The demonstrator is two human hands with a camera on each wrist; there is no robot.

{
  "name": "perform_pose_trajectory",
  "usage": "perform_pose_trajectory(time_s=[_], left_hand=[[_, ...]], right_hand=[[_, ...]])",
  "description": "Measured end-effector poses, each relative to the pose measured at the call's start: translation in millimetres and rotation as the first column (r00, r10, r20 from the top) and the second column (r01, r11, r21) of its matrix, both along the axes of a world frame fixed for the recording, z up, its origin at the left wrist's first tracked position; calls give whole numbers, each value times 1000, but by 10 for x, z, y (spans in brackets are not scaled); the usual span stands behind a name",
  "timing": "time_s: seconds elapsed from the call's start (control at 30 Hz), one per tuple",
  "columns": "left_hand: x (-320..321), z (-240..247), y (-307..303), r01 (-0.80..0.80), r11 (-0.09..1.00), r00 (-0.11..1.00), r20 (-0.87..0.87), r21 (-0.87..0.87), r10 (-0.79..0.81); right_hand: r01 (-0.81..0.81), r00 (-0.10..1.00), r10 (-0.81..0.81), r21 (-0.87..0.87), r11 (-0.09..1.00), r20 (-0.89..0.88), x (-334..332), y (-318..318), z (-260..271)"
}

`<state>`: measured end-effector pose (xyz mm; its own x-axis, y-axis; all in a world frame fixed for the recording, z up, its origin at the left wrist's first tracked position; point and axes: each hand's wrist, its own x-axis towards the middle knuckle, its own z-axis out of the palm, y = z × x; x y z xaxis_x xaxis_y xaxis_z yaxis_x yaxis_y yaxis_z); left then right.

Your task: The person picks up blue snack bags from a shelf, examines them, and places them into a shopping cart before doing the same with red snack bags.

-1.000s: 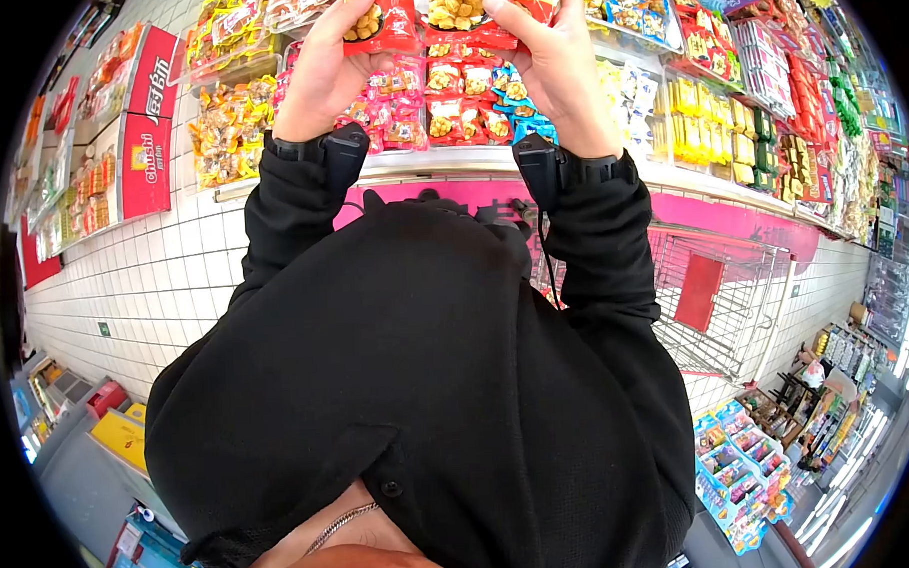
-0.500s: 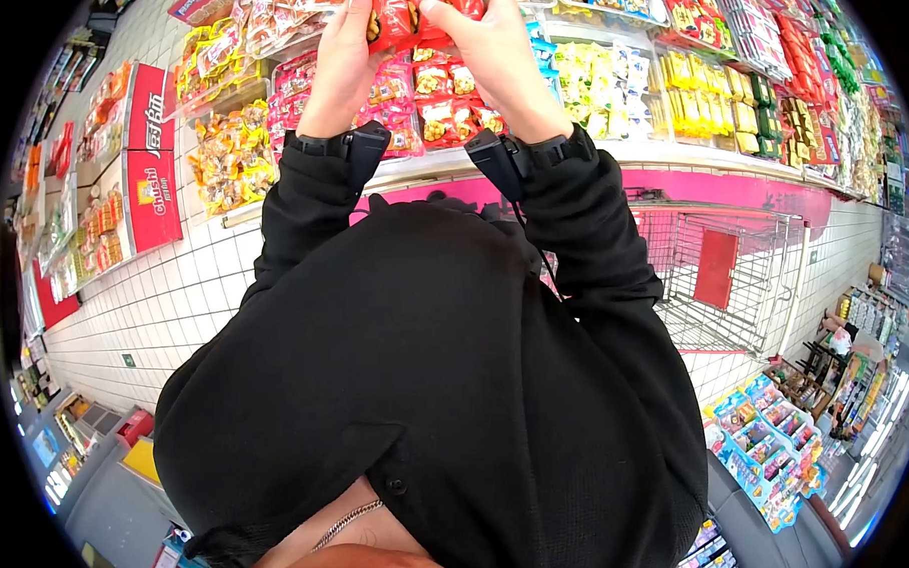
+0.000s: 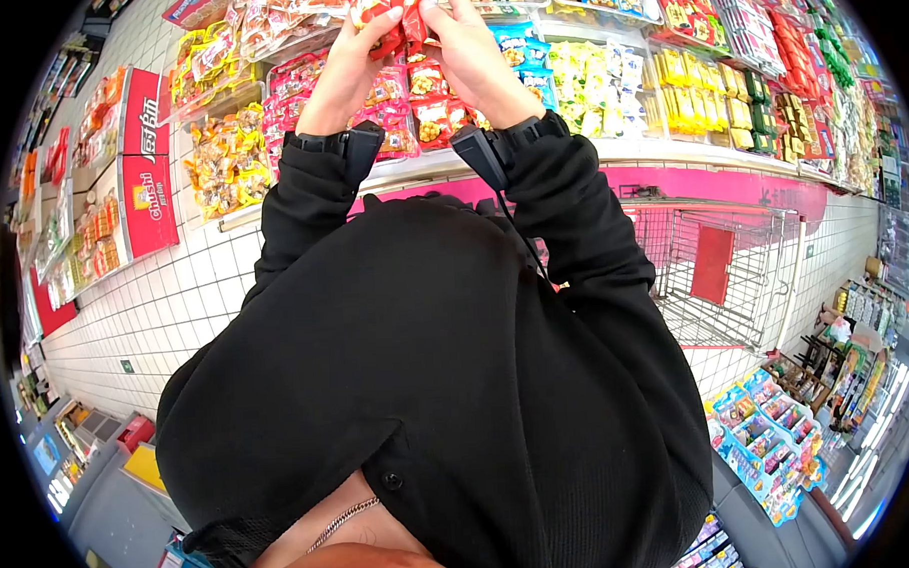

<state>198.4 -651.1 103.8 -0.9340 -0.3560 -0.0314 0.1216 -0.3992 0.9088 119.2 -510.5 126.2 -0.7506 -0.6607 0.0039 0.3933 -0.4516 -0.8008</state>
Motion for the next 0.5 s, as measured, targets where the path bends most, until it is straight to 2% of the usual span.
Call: perform_pose_trajectory(time_s=[0.1,0.23,0.33,0.47,0.5], left_hand=[[5,-26,16,-3,1000,996,-85,18,4],[25,90,119,0,996,995,-104,90,10],[7,-74,107,18,998,987,-161,66,-7],[20,-160,79,149,962,985,-118,229,-124],[10,-142,116,162,966,980,-148,203,-133]], right_hand=[[-132,991,133,26,991,-23,-104,122,-113],[-122,992,124,50,991,-26,-180,140,-290],[-96,995,97,46,994,-22,-198,153,-352],[-113,993,113,15,994,-20,-192,130,-390],[-87,996,87,40,995,0,-148,153,-341]])
